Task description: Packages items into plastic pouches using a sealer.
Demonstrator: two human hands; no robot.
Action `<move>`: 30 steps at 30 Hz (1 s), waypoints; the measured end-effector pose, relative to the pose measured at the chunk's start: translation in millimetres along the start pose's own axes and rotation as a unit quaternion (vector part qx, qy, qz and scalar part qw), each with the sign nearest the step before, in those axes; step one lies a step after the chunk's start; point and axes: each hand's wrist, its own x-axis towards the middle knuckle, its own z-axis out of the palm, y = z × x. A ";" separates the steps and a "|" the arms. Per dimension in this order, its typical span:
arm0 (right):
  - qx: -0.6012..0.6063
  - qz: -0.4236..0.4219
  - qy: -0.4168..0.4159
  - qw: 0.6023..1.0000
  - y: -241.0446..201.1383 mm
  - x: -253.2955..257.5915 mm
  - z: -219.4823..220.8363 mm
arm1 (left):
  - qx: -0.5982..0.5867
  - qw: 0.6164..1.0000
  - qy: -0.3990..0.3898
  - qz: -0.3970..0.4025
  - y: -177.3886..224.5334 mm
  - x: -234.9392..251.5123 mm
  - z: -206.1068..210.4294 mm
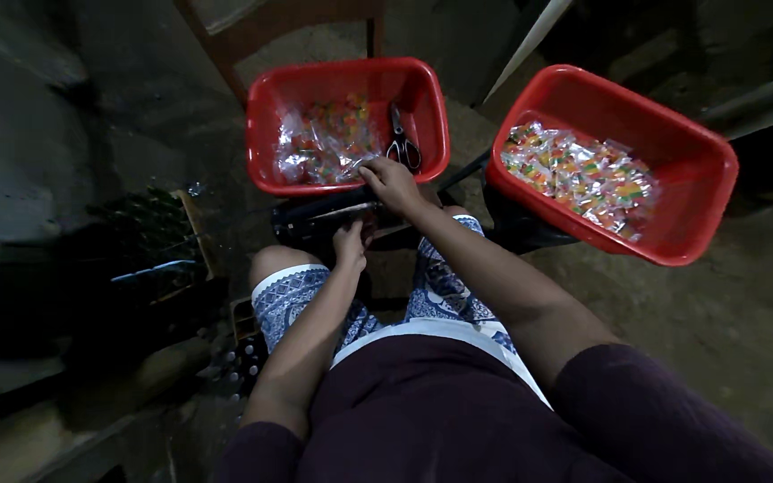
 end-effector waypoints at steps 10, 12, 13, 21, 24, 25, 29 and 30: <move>0.372 0.039 0.093 0.923 -1.4 -84.2 -29.1 | 0.083 0.978 -0.128 0.139 21.9 -70.6 -17.3; 0.389 0.069 0.065 0.916 -7.4 -116.1 -24.3 | 0.083 0.974 -0.137 0.162 23.2 -86.0 -20.1; 0.396 0.077 0.051 0.914 -13.7 -129.5 -23.1 | 0.082 0.972 -0.142 0.168 22.9 -93.0 -20.8; 0.445 0.070 0.073 0.890 -30.6 -155.3 -36.3 | 0.122 0.945 -0.203 0.227 26.9 -121.3 -16.6; 0.451 0.076 0.066 0.887 -33.3 -162.0 -41.8 | 0.135 0.931 -0.213 0.265 33.9 -123.1 -11.6; 0.455 0.079 0.067 0.885 -35.1 -164.4 -43.0 | 0.136 0.928 -0.210 0.274 35.4 -124.6 -9.1; 0.454 0.065 0.074 0.885 -41.9 -175.4 -46.6 | 0.145 0.925 -0.212 0.281 36.2 -132.1 -0.8; 0.443 0.059 0.076 0.891 -41.9 -177.4 -47.2 | 0.151 0.924 -0.211 0.281 35.0 -132.6 0.1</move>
